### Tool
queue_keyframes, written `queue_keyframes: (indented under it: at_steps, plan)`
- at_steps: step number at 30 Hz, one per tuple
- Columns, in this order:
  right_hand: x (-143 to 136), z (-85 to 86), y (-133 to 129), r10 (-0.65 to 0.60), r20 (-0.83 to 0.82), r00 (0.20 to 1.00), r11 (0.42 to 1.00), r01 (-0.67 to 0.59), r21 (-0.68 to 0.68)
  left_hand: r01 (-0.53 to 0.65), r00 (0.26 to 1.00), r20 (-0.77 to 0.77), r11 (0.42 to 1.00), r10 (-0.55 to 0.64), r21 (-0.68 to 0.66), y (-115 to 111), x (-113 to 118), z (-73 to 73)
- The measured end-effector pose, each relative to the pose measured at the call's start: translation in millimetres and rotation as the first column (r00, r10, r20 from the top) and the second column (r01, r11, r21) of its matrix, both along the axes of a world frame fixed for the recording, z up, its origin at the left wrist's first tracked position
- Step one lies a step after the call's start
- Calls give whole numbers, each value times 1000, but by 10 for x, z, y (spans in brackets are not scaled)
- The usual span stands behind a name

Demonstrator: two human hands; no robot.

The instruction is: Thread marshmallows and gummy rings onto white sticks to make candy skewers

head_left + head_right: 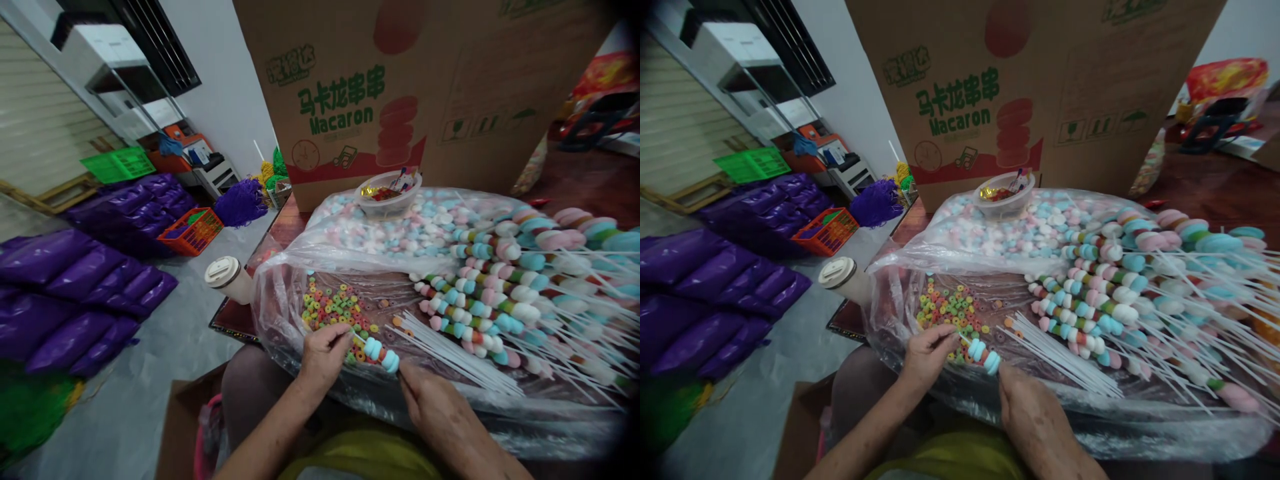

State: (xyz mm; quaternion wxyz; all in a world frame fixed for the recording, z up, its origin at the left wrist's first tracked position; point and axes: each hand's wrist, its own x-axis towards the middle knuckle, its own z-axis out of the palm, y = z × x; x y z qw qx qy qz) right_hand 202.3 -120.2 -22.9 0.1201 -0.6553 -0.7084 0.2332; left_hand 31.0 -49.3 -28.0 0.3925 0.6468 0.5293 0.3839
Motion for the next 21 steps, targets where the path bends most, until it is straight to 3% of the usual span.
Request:
queue_keyframes:
  at_steps: [3, 9, 13, 16, 18, 21]
  plan:
    - [-6, -25, -5, 14, -7, 1000, 999, -14, -41, 89, 986, -151, 984, -66, 153, 17, 2, -50]
    - [0, -35, -23, 13, -77, 997, 998, -18, -60, 179, 978, -93, 982, -184, -64, 111, 52, -17]
    - [20, -51, 16, -27, -86, 996, 997, 21, -76, 381, 910, -198, 924, -365, 46, 59, 36, 108]
    - [81, -122, 61, -95, -138, 986, 995, 99, 23, 304, 910, -324, 947, -258, 99, 122, 40, 139]
    - [128, -181, 74, -105, -159, 982, 987, 123, 103, 243, 871, -459, 966, -177, 88, 216, 75, 106]
    - [175, -230, 50, -93, -125, 988, 986, 109, 129, 259, 799, -567, 966, -201, 22, 340, 147, 18]
